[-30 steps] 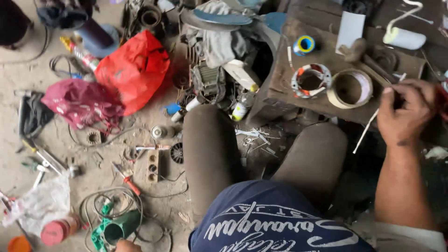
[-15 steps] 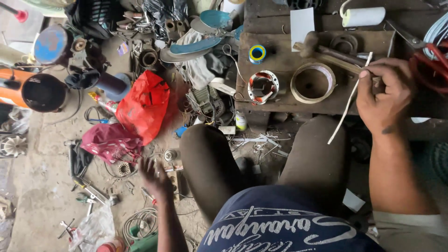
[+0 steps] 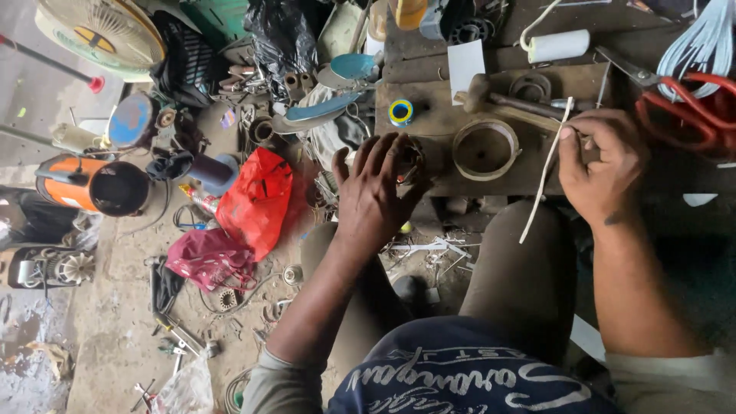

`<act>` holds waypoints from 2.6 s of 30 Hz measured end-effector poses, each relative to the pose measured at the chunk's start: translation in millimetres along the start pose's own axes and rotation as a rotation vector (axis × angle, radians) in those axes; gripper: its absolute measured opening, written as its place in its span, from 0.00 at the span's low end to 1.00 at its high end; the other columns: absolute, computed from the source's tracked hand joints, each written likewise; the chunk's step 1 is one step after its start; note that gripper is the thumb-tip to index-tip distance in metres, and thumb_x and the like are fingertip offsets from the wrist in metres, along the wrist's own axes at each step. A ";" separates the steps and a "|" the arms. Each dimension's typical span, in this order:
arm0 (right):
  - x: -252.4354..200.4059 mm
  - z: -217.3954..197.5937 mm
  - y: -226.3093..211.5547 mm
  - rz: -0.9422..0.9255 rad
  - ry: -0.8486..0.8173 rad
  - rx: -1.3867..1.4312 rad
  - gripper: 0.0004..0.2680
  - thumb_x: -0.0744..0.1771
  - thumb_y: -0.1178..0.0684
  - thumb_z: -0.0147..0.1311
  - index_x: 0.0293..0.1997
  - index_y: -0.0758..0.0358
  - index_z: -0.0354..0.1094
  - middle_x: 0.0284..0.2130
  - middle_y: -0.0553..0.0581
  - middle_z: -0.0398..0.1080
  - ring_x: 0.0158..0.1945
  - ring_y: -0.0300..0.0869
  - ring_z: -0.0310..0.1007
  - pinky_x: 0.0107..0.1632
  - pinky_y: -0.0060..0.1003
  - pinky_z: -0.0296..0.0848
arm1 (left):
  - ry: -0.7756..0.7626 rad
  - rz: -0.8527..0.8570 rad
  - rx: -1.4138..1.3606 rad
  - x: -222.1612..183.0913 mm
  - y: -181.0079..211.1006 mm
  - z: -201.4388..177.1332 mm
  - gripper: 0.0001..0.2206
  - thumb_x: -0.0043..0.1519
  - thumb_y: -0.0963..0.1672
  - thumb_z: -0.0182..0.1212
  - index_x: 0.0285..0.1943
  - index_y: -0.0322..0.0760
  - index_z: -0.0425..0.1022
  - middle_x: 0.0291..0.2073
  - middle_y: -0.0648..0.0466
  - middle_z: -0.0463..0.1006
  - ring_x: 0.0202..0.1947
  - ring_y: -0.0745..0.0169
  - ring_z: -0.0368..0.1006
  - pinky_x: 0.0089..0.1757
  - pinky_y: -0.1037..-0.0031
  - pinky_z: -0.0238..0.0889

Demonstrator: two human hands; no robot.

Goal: Preparing and insulating copper wires on a motor stator for repair.

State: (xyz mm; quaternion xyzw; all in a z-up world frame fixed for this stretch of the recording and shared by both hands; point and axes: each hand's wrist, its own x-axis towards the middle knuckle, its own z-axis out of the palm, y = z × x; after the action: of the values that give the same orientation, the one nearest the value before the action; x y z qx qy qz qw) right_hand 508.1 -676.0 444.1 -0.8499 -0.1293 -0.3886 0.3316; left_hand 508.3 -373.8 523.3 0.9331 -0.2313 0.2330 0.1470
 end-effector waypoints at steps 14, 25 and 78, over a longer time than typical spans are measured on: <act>43.4 16.8 -41.6 -0.282 -0.319 -0.040 0.30 0.59 0.49 0.72 0.67 0.68 0.65 0.63 0.63 0.65 0.70 0.56 0.58 0.73 0.54 0.49 | 0.026 0.054 -0.085 -11.1 -8.4 2.6 0.27 0.54 0.48 0.75 0.61 0.38 0.72 0.57 0.52 0.79 0.59 0.55 0.74 0.64 0.43 0.40; 20.6 102.6 -82.7 -0.378 -0.391 0.051 0.28 0.56 0.38 0.72 0.59 0.58 0.70 0.45 0.57 0.76 0.54 0.50 0.75 0.70 0.68 0.43 | 0.258 -0.255 -0.428 -85.1 -28.7 29.1 0.33 0.58 0.51 0.74 0.69 0.38 0.64 0.62 0.41 0.71 0.66 0.34 0.66 0.59 0.46 0.56; 26.2 20.7 -171.9 -0.303 -0.854 0.365 0.11 0.63 0.65 0.65 0.49 0.69 0.77 0.33 0.56 0.76 0.28 0.42 0.71 0.33 0.36 0.69 | -0.414 -0.849 -1.620 -154.5 -40.4 47.1 0.22 0.65 0.53 0.54 0.54 0.28 0.71 0.40 0.51 0.74 0.39 0.68 0.67 0.42 0.77 0.61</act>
State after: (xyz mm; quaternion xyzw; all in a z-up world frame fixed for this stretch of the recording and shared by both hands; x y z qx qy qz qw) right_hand 455.3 -534.9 533.4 -0.8329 -0.4420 -0.0198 0.3324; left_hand 424.7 -301.4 398.9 0.5757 0.0150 -0.2429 0.7806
